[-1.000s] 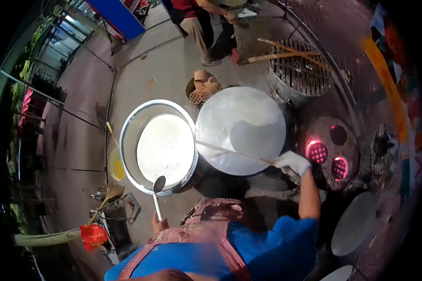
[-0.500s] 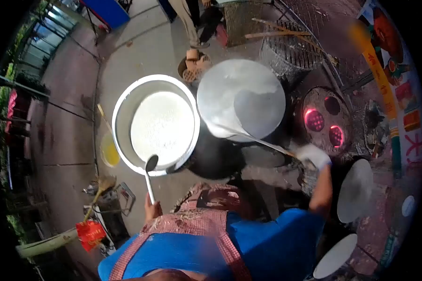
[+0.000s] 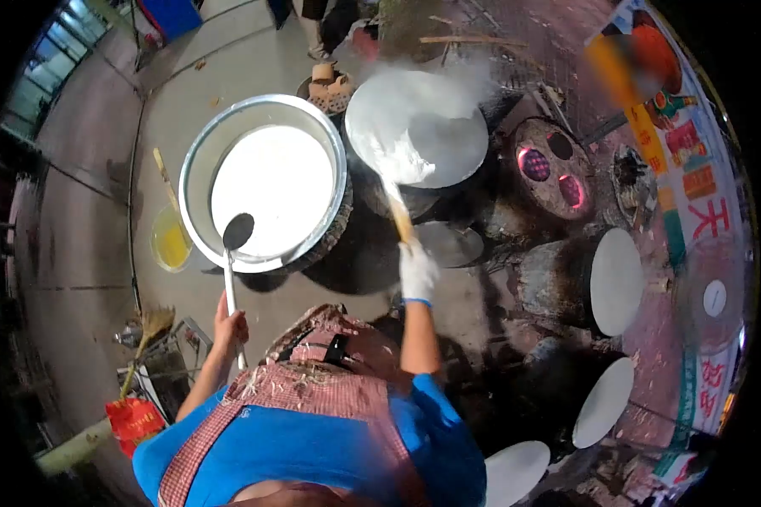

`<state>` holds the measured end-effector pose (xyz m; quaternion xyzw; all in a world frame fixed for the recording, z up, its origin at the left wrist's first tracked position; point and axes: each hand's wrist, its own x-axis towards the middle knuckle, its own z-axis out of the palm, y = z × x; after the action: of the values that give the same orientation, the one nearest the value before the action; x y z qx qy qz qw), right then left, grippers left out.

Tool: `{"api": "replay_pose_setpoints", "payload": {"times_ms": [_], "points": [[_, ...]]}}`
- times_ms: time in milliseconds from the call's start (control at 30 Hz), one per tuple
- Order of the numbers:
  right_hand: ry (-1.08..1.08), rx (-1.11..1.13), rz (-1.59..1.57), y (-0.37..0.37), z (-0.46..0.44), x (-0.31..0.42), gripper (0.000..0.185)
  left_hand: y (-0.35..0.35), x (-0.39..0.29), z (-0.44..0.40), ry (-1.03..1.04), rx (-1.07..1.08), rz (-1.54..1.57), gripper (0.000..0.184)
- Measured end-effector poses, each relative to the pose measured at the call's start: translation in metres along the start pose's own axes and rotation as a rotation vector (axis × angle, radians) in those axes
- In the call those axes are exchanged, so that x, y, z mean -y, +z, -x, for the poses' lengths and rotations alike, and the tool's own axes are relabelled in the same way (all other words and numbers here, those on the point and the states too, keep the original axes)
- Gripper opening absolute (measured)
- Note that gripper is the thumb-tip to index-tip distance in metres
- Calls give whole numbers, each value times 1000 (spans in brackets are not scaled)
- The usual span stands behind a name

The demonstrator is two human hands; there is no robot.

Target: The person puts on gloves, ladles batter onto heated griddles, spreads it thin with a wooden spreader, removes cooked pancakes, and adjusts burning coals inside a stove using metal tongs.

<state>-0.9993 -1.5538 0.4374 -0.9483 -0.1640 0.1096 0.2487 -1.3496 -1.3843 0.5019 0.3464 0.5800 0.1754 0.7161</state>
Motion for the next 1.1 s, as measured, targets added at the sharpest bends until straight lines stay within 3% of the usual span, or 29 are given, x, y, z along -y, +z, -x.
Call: {"api": "replay_pose_setpoints", "payload": {"times_ms": [33,133,200,267,333,400,467,533,600,633,667,733,833,933,1033,1067,1100], "points": [[36,-6,164,-16,5,-13,35,-6,5,1,31,34,1,68],[67,-146,-217,-20,7,-57,36,-11,7,16,24,142,-23,68],[191,-146,-374,-35,7,8,35,-9,10,19,-39,160,117,67],[20,-72,-477,14,-15,23,35,-6,14,16,-69,262,246,63],[32,101,-91,9,-17,20,33,4,10,26,-115,297,430,63],[49,-42,-164,-10,-20,-22,35,9,10,34,-66,389,436,63],[121,33,20,-52,-36,-49,34,7,16,29,-83,463,480,61],[129,-147,-168,-53,-58,-53,34,17,14,30,-104,434,469,56],[141,-83,-176,-68,-54,4,32,22,21,20,-222,468,619,53],[-26,-73,-299,-33,-62,-2,34,26,19,12,-268,491,692,52],[-190,-75,-197,-1,-66,-12,36,32,16,10,-287,489,710,52],[-64,20,-9,-10,-49,-26,36,39,13,11,-329,472,728,53],[80,-56,-57,-46,-79,-83,36,43,4,15,-306,510,619,54],[9,-263,-264,-67,-110,-52,35,48,6,6,-383,502,649,52],[-101,2,-49,-56,-87,-17,29,60,13,0,-478,464,696,51],[-363,-53,170,-37,-80,-39,29,64,10,-6,-494,462,692,51],[-236,-94,15,-24,-67,-67,29,58,13,-10,-554,456,700,53]]}}
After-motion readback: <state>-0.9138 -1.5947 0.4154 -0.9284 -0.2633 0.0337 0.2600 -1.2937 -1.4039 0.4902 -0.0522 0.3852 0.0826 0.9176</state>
